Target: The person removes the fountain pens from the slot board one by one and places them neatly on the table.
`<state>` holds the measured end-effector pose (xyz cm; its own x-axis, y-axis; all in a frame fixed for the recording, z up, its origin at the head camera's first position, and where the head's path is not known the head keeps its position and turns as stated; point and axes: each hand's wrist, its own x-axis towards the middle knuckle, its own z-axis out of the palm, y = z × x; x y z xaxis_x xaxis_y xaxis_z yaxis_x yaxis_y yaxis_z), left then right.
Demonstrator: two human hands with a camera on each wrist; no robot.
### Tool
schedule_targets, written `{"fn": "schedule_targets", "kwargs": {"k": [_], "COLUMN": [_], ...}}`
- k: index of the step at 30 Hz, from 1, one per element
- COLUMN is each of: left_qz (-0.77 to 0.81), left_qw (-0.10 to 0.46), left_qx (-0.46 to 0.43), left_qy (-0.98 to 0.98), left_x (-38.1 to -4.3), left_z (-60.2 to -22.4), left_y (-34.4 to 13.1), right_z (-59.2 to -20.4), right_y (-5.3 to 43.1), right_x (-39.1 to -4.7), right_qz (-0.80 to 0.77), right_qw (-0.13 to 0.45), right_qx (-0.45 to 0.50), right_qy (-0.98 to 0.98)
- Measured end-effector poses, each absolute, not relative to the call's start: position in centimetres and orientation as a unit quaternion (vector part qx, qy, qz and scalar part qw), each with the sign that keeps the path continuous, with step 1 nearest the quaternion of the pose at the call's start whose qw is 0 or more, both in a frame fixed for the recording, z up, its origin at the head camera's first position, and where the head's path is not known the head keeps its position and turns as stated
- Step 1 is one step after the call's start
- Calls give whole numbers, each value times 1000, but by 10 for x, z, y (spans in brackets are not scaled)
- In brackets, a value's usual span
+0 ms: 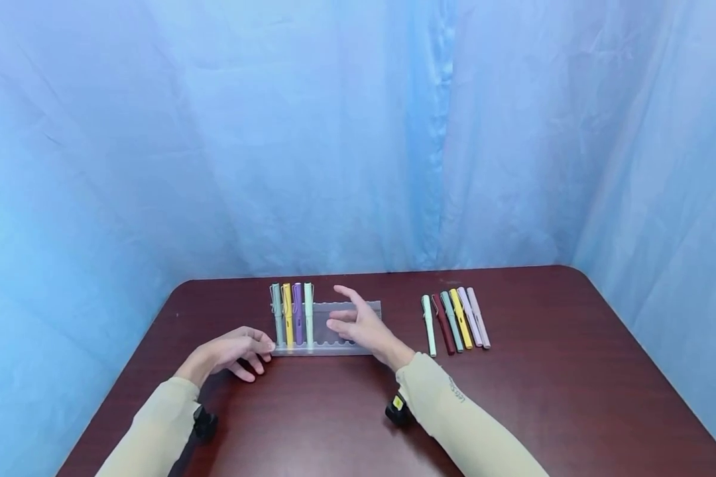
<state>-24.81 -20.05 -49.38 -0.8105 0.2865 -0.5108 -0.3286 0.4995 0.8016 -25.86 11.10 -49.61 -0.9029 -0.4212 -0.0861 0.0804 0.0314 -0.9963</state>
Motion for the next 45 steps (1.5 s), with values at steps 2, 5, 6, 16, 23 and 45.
{"fn": "schedule_targets", "kwargs": {"k": [2,5,6,16,23,45], "left_qz": [504,508,507,507,507,501], "left_qw": [311,316,316,306,304,321], "left_qx": [-6,2,0,-18,-15,-11], "left_qy": [806,801,802,806,807,804], "left_x": [-248,-250,-250,-248,-248,-248], "left_z": [-496,-498,-499,-494,-492,-490], "left_y": [-198,-196,-196,-210,-209,-205], "right_z": [-499,-502,-503,-504,-505,-504], "right_y": [109,104,102,74,71,71], "right_x": [-259,-259,-260,-264,-265,-261], "right_qz": [-690,-695,-696,-705,-695,-672], "right_qw": [183,175,172,132,134,142], "right_qx": [-112,-97,-96,-112,-122,-128], "right_qy": [692,690,690,688,696,715]}}
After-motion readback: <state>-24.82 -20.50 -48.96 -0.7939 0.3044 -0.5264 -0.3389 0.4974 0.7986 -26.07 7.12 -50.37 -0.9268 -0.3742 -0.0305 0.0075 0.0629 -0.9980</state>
